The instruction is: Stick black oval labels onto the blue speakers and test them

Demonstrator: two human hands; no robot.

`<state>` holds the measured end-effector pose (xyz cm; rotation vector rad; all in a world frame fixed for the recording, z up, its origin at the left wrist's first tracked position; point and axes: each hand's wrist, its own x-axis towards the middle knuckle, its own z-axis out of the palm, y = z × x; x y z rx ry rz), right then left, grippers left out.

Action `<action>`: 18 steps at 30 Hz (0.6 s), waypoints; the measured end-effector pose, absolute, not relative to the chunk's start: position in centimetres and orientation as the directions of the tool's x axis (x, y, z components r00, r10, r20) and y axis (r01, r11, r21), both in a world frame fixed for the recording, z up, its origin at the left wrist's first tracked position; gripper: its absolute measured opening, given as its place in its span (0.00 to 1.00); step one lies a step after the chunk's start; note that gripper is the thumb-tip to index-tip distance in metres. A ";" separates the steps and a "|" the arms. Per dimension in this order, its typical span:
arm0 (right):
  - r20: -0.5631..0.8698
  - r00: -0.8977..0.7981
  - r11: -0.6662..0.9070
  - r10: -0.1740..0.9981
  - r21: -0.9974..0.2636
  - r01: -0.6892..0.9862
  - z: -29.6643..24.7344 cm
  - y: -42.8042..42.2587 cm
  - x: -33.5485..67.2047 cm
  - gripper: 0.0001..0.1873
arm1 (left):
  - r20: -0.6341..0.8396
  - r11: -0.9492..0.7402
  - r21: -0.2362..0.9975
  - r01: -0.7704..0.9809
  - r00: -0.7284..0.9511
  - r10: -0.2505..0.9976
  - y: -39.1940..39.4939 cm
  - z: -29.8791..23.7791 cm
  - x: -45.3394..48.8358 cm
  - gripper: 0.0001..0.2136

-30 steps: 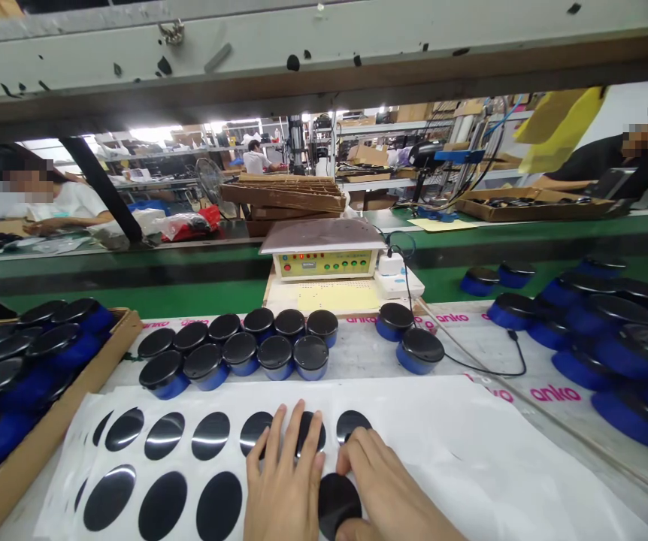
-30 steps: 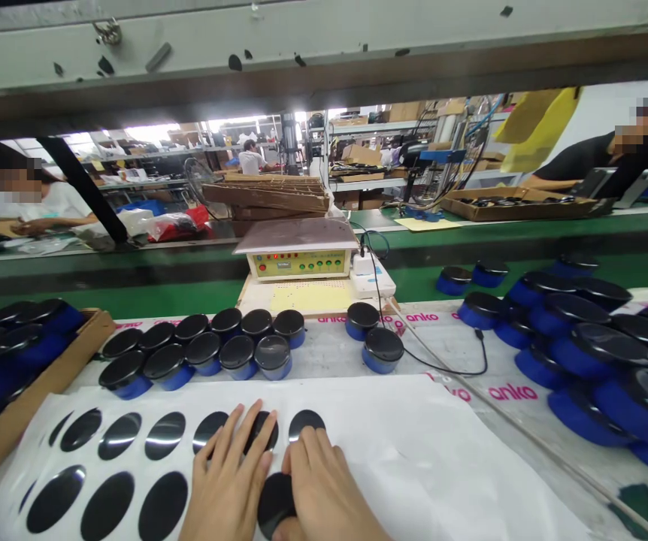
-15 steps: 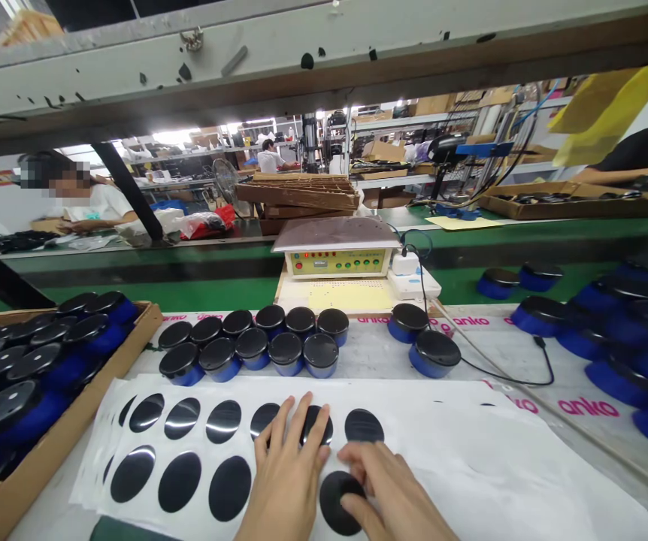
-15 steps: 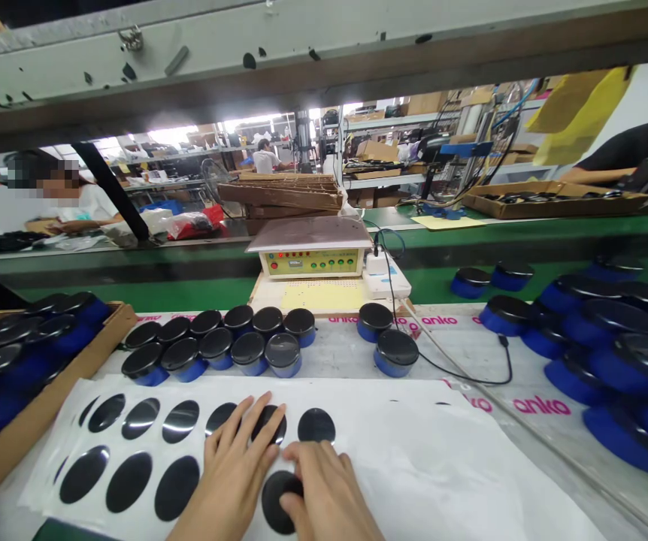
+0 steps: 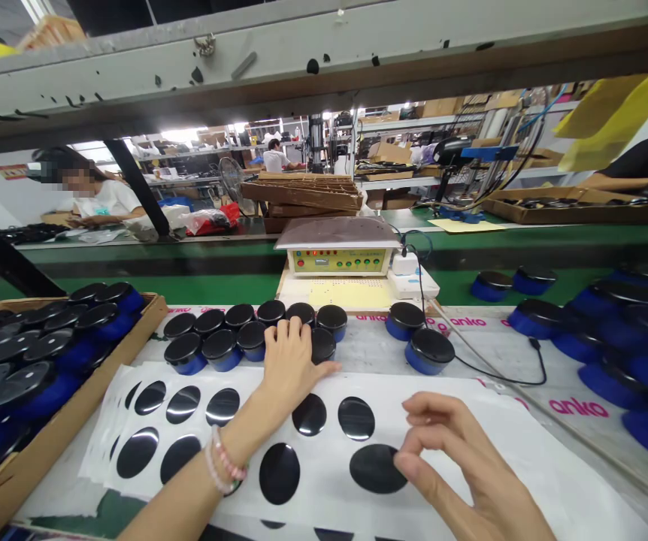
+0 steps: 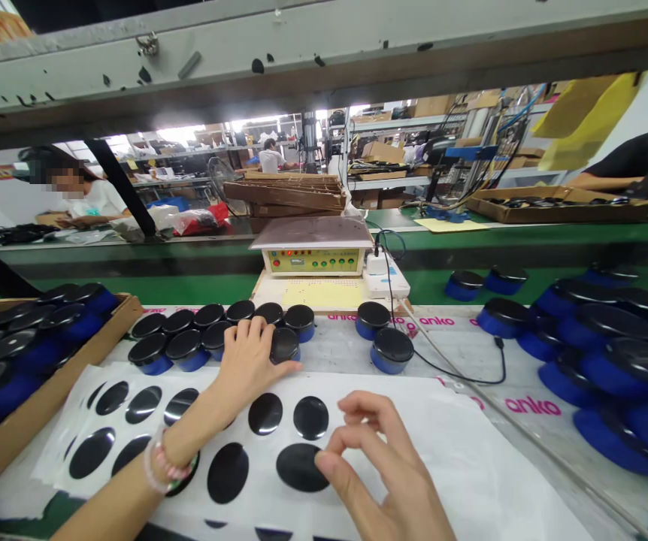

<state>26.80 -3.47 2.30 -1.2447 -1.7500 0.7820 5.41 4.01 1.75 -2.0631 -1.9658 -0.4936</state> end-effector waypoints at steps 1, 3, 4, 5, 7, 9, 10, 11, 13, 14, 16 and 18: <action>0.269 -0.092 0.283 0.959 -0.866 0.413 2.1 -3.4 26.6 0.13 | 0.405 -0.075 0.068 0.995 0.041 0.913 4.5 1.8 5.4 0.22; 0.233 0.002 0.217 0.973 -0.911 0.350 1.8 -3.0 26.5 0.15 | 0.413 -0.107 0.094 0.990 0.059 0.909 4.0 2.2 5.6 0.20; 0.201 0.007 0.189 0.979 -0.933 0.307 1.6 -2.8 26.5 0.15 | 0.411 -0.133 0.126 0.983 0.070 0.909 3.1 2.4 5.9 0.20; 0.167 -0.001 0.162 0.986 -0.954 0.254 1.4 -2.5 26.5 0.16 | 0.387 -0.166 0.200 0.966 0.078 0.919 1.9 2.6 6.2 0.20; 0.095 -0.037 0.099 0.995 -0.987 0.125 0.9 -2.1 26.4 0.17 | 0.283 -0.198 0.459 0.866 0.069 0.957 -1.0 2.4 7.2 0.20; 0.031 -0.084 0.032 0.996 -0.999 0.003 0.2 -1.9 25.9 0.17 | 0.163 -0.124 0.707 0.697 0.010 0.987 -3.9 1.2 8.2 0.24; 0.001 -0.107 -0.003 0.994 -0.999 -0.037 -0.2 -2.0 25.5 0.17 | 0.132 -0.079 0.768 0.636 -0.036 0.991 -4.9 0.4 8.6 0.26; -0.031 -0.136 -0.039 0.990 -0.998 -0.055 -0.7 -2.0 25.1 0.16 | 0.111 -0.036 0.800 0.599 -0.089 0.990 -5.8 -0.5 9.0 0.28; -0.080 -0.176 -0.090 0.981 -0.995 -0.051 -1.6 -2.2 24.5 0.16 | 0.078 0.029 0.834 0.551 -0.169 0.983 -6.5 -2.2 9.4 0.32; -0.100 -0.186 -0.110 0.978 -0.993 -0.045 -2.0 -2.3 24.2 0.16 | 0.057 0.050 0.849 0.525 -0.186 0.981 -6.6 -2.8 9.4 0.33; -0.129 -0.190 -0.139 0.973 -0.990 -0.039 -2.4 -2.5 24.0 0.16 | 0.040 0.053 0.869 0.491 -0.177 0.983 -6.5 -3.4 9.3 0.33; -0.140 -0.189 -0.149 0.972 -0.988 -0.035 -2.5 -2.6 23.9 0.16 | 0.055 0.018 0.873 0.487 -0.135 0.989 -6.2 -3.3 9.0 0.32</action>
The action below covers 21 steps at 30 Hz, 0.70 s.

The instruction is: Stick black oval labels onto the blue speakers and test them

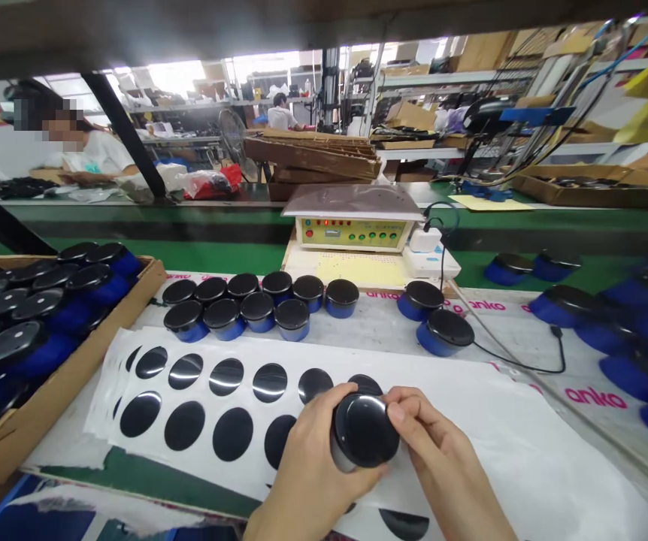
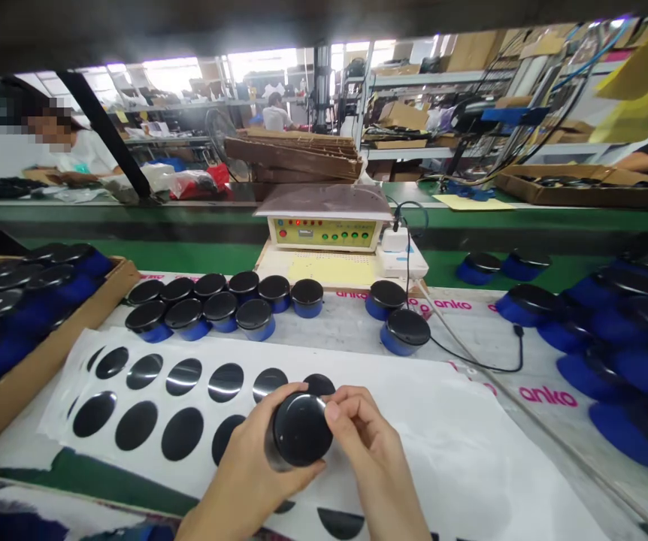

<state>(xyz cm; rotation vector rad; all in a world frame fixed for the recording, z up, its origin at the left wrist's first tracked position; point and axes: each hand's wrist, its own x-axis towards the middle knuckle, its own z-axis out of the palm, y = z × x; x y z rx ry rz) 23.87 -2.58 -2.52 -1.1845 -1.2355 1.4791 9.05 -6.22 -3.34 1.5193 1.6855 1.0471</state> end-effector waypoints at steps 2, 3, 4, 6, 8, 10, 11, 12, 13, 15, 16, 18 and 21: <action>-0.144 -0.183 -0.151 0.972 -0.988 -0.024 -2.4 -2.7 23.8 0.15 | 0.059 0.002 0.868 0.496 -0.106 0.993 -6.1 -3.1 8.8 0.31; -0.144 -0.182 -0.150 0.973 -0.989 -0.019 -2.3 -2.8 23.7 0.15 | 0.058 0.000 0.865 0.502 -0.100 0.993 -6.1 -3.0 8.8 0.32; -0.142 -0.183 -0.147 0.973 -0.989 -0.017 -2.2 -2.8 23.6 0.15 | 0.059 0.000 0.862 0.508 -0.100 0.993 -6.2 -3.0 8.7 0.32; -0.137 -0.188 -0.142 0.973 -0.990 -0.016 -2.2 -2.8 23.5 0.15 | 0.073 -0.010 0.855 0.519 -0.102 0.992 -6.3 -3.1 8.7 0.32; -0.129 -0.189 -0.131 0.974 -0.991 -0.003 -2.1 -2.8 23.4 0.15 | 0.095 -0.029 0.849 0.527 -0.098 0.991 -6.4 -3.3 8.8 0.31; -0.109 -0.181 -0.105 0.977 -0.994 0.031 -2.1 -2.7 23.4 0.16 | 0.116 -0.046 0.846 0.531 -0.098 0.988 -6.4 -3.4 8.8 0.30; -0.097 -0.179 -0.087 0.979 -0.994 0.058 -2.0 -2.6 23.4 0.16 | 0.125 -0.053 0.844 0.533 -0.099 0.987 -6.4 -3.4 8.8 0.29; -0.083 -0.176 -0.067 0.981 -0.994 0.091 -1.9 -2.6 23.4 0.16 | 0.133 -0.058 0.843 0.535 -0.103 0.986 -6.4 -3.4 8.8 0.29; -0.069 -0.174 -0.047 0.982 -0.991 0.126 -1.7 -2.6 23.4 0.16 | 0.140 -0.062 0.840 0.539 -0.105 0.985 -6.3 -3.4 8.8 0.29; -0.032 -0.164 0.000 0.986 -0.982 0.189 -1.5 -2.6 23.3 0.16 | 0.144 -0.063 0.835 0.547 -0.107 0.984 -6.3 -3.3 8.8 0.29; -0.006 -0.154 0.027 0.988 -0.977 0.213 -1.4 -2.6 23.3 0.16 | 0.142 -0.062 0.833 0.549 -0.105 0.984 -6.2 -3.3 8.8 0.28; 0.065 -0.131 0.098 0.989 -0.961 0.258 -1.4 -2.8 23.2 0.16 | 0.141 -0.063 0.830 0.553 -0.099 0.985 -6.2 -3.3 8.8 0.28; 0.153 -0.123 0.187 0.981 -0.918 0.350 -1.6 -3.0 23.2 0.13 | 0.145 -0.072 0.825 0.560 -0.087 0.986 -6.3 -3.4 8.8 0.29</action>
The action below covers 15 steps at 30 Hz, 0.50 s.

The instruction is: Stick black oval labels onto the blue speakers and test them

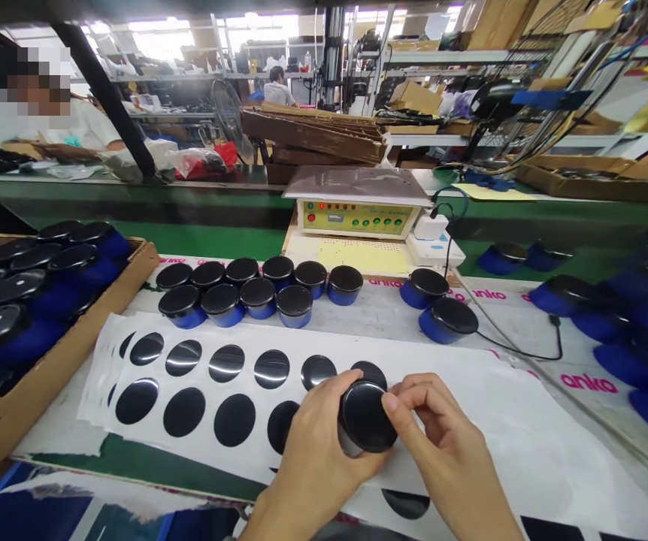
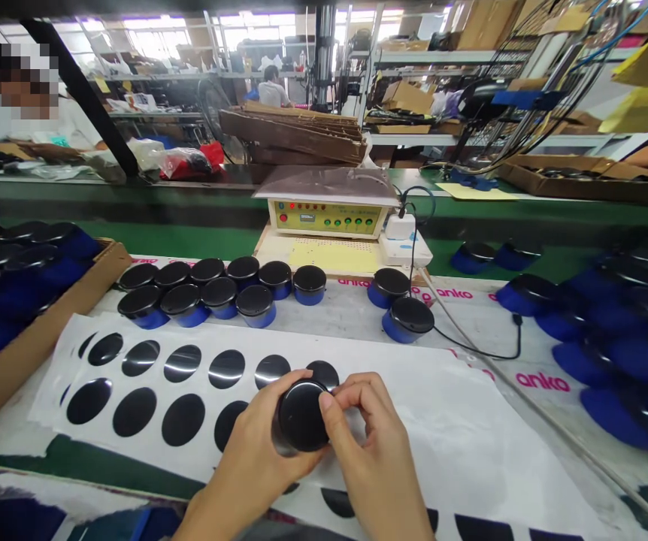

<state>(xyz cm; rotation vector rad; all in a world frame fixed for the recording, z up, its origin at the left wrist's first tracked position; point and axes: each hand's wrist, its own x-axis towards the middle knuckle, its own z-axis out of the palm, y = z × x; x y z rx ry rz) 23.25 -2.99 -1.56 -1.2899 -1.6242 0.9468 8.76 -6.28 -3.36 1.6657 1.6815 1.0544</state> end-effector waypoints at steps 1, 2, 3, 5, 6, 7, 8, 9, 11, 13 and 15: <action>0.167 -0.128 0.204 0.978 -0.902 0.381 -1.6 -3.1 23.3 0.12 | 0.145 -0.074 0.823 0.563 -0.082 0.986 -6.3 -3.4 8.7 0.29; 0.178 -0.133 0.217 0.975 -0.887 0.407 -1.7 -3.1 23.3 0.12 | 0.143 -0.074 0.822 0.564 -0.079 0.986 -6.3 -3.4 8.7 0.29; 0.189 -0.136 0.230 0.972 -0.874 0.429 -1.8 -3.2 23.3 0.12 | 0.141 -0.073 0.822 0.565 -0.078 0.987 -6.4 -3.4 8.7 0.29; 0.215 -0.140 0.256 0.966 -0.847 0.467 -1.7 -3.3 23.2 0.11 | 0.137 -0.070 0.823 0.563 -0.077 0.988 -6.4 -3.4 8.7 0.29; 0.228 -0.142 0.268 0.963 -0.833 0.483 -1.7 -3.3 23.2 0.11 | 0.136 -0.070 0.824 0.562 -0.076 0.988 -6.4 -3.4 8.7 0.29; 0.238 -0.145 0.278 0.960 -0.821 0.498 -1.6 -3.4 23.1 0.11 | 0.136 -0.071 0.824 0.562 -0.074 0.988 -6.5 -3.4 8.7 0.29; 0.242 -0.145 0.282 0.959 -0.811 0.512 -1.4 -3.4 23.0 0.11 | 0.139 -0.075 0.824 0.562 -0.073 0.988 -6.5 -3.5 8.6 0.28; 0.240 -0.140 0.277 0.961 -0.805 0.525 -1.3 -3.5 22.9 0.11 | 0.143 -0.079 0.823 0.562 -0.071 0.987 -6.5 -3.5 8.6 0.28; 0.228 -0.117 0.254 0.967 -0.799 0.545 -1.0 -3.8 22.6 0.11 | 0.152 -0.088 0.821 0.565 -0.068 0.986 -6.5 -3.6 8.6 0.29; 0.214 -0.097 0.231 0.972 -0.796 0.560 -0.6 -3.9 22.4 0.11 | 0.165 -0.096 0.818 0.568 -0.071 0.984 -6.5 -3.7 8.7 0.29; 0.217 -0.103 0.236 0.971 -0.779 0.581 -0.4 -4.0 22.3 0.12 | 0.174 -0.102 0.814 0.572 -0.072 0.982 -6.6 -3.7 8.7 0.29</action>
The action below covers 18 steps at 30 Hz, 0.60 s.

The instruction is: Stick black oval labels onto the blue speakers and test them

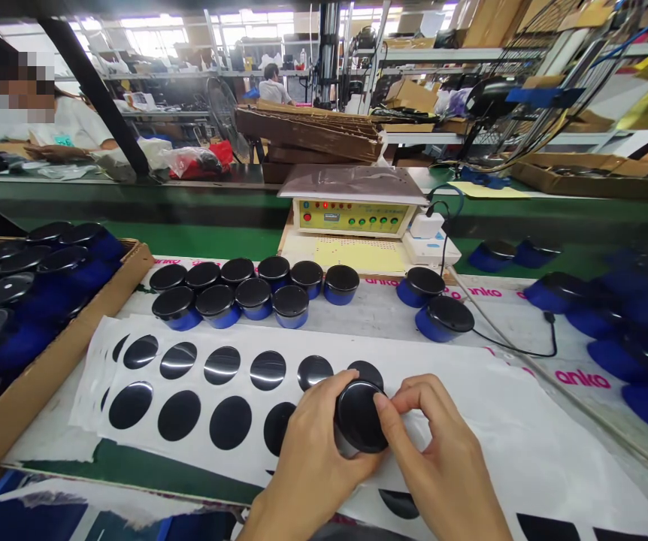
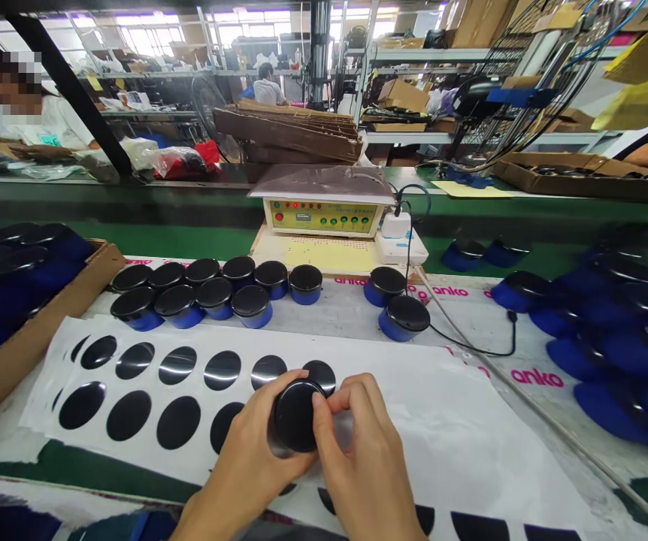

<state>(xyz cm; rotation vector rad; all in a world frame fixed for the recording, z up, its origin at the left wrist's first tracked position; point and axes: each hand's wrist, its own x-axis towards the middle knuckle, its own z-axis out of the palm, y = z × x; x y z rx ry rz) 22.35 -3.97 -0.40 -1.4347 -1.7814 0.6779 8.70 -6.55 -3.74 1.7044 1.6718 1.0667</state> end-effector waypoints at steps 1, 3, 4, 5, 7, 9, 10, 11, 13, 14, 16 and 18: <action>0.224 -0.115 0.248 0.968 -0.762 0.598 -0.3 -4.0 22.4 0.12 | 0.178 -0.105 0.811 0.576 -0.073 0.981 -6.6 -3.7 8.7 0.29; 0.247 -0.153 0.287 0.957 -0.709 0.644 -0.3 -3.9 22.5 0.12 | 0.182 -0.109 0.799 0.591 -0.065 0.981 -6.6 -3.7 8.7 0.30; 0.269 -0.177 0.316 0.947 -0.675 0.666 -0.4 -3.9 22.5 0.12 | 0.182 -0.109 0.791 0.602 -0.061 0.981 -6.6 -3.6 8.7 0.29; 0.298 -0.199 0.350 0.933 -0.634 0.690 -0.4 -3.8 22.6 0.12 | 0.182 -0.110 0.781 0.615 -0.056 0.982 -6.6 -3.6 8.7 0.29; 0.364 -0.248 0.415 0.898 -0.508 0.755 -0.5 -3.8 22.7 0.13 | 0.207 -0.142 0.749 0.647 -0.025 0.978 -6.5 -3.5 8.6 0.29; 0.399 -0.314 0.450 0.861 -0.313 0.837 -0.4 -3.5 23.1 0.16 | 0.274 -0.221 0.689 0.690 0.034 0.961 -6.2 -3.5 8.5 0.31; 0.385 -0.350 0.451 0.854 -0.214 0.866 -0.2 -3.2 23.4 0.18 | 0.314 -0.267 0.645 0.716 0.071 0.947 -6.1 -3.5 8.5 0.33; 0.349 -0.375 0.443 0.859 -0.138 0.886 0.1 -2.7 23.9 0.21 | 0.351 -0.310 0.594 0.743 0.108 0.930 -6.1 -3.6 8.6 0.34; 0.241 -0.379 0.407 0.894 -0.080 0.910 1.1 -1.1 25.1 0.24 | 0.405 -0.358 0.490 0.795 0.155 0.901 -6.3 -3.7 8.7 0.34; 0.183 -0.351 0.370 0.918 -0.081 0.926 1.7 -0.2 25.8 0.25 | 0.423 -0.377 0.443 0.814 0.181 0.888 -6.5 -3.7 8.8 0.33; 0.103 -0.256 0.264 0.961 -0.082 0.961 3.0 1.9 27.2 0.24 | 0.452 -0.445 0.345 0.826 0.269 0.850 -6.9 -3.6 8.8 0.29; 0.071 -0.188 0.193 0.980 -0.059 0.980 3.8 3.6 28.4 0.23 | 0.473 -0.543 0.242 0.804 0.390 0.790 -6.8 -2.9 8.2 0.26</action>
